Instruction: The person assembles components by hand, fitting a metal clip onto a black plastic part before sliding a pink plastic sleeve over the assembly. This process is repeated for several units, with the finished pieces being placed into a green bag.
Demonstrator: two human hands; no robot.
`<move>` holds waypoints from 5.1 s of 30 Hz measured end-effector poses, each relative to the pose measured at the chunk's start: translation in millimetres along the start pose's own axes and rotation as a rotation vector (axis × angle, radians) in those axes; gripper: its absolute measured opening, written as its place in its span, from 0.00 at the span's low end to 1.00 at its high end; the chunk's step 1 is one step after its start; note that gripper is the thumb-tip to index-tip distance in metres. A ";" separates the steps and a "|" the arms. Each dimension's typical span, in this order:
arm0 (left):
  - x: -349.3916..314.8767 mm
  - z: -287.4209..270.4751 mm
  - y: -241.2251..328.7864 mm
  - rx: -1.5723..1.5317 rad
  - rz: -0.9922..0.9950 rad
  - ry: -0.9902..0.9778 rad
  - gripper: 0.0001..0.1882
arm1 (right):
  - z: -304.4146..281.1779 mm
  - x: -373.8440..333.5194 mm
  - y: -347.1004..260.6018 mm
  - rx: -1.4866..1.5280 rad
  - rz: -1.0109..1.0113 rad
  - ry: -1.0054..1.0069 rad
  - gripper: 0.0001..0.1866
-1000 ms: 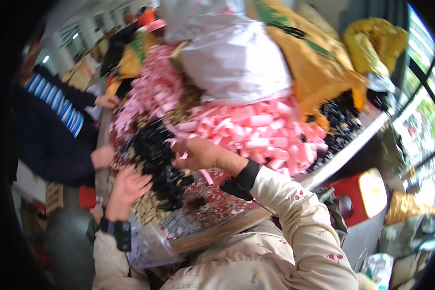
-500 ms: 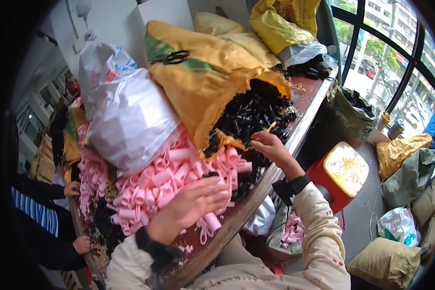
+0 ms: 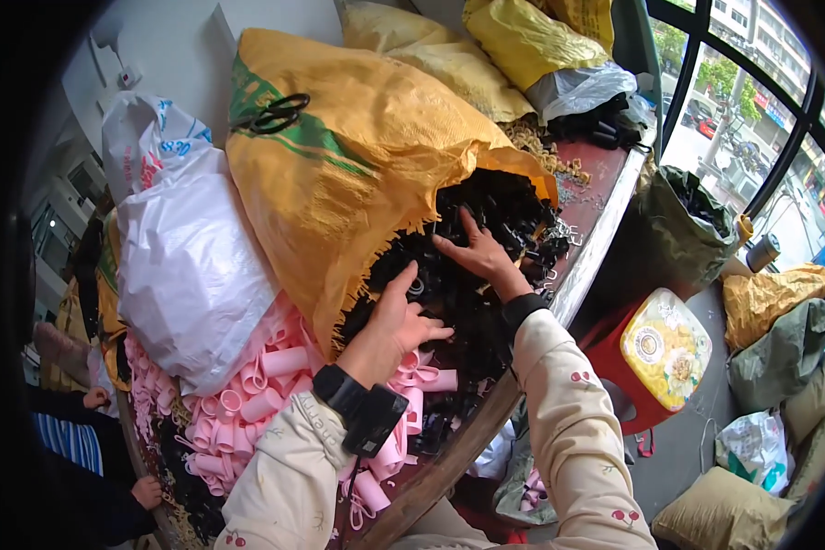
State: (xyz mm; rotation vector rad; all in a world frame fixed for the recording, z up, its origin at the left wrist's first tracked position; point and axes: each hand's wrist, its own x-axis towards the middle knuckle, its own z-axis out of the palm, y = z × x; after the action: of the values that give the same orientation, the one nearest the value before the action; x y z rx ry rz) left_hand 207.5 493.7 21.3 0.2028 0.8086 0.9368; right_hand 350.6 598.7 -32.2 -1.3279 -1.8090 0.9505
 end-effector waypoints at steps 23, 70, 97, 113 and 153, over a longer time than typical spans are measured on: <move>-4.7 11.2 5.8 0.002 0.169 0.123 0.22 | 40.1 -63.7 -60.7 0.675 0.020 0.426 0.13; -472.9 -279.9 -36.2 -0.411 0.869 0.672 0.15 | 419.6 -309.3 -323.4 0.565 -0.384 -0.510 0.11; -548.6 -275.3 -90.5 0.224 0.775 0.655 0.28 | 328.3 -322.5 -331.3 -0.063 -0.836 -0.784 0.14; -506.8 -272.3 -186.1 -0.141 0.631 0.533 0.14 | 301.2 -392.0 -266.3 -0.249 -1.068 -0.890 0.18; -500.6 -283.7 -182.5 0.427 0.878 0.628 0.09 | 307.0 -398.0 -286.2 0.510 0.485 -1.508 0.05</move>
State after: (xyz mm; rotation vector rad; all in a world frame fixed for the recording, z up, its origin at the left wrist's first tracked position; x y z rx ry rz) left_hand -38.4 -57.1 0.4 0.6940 1.5587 1.6835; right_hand 51.4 106.4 20.8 -0.6168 -1.8306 2.9654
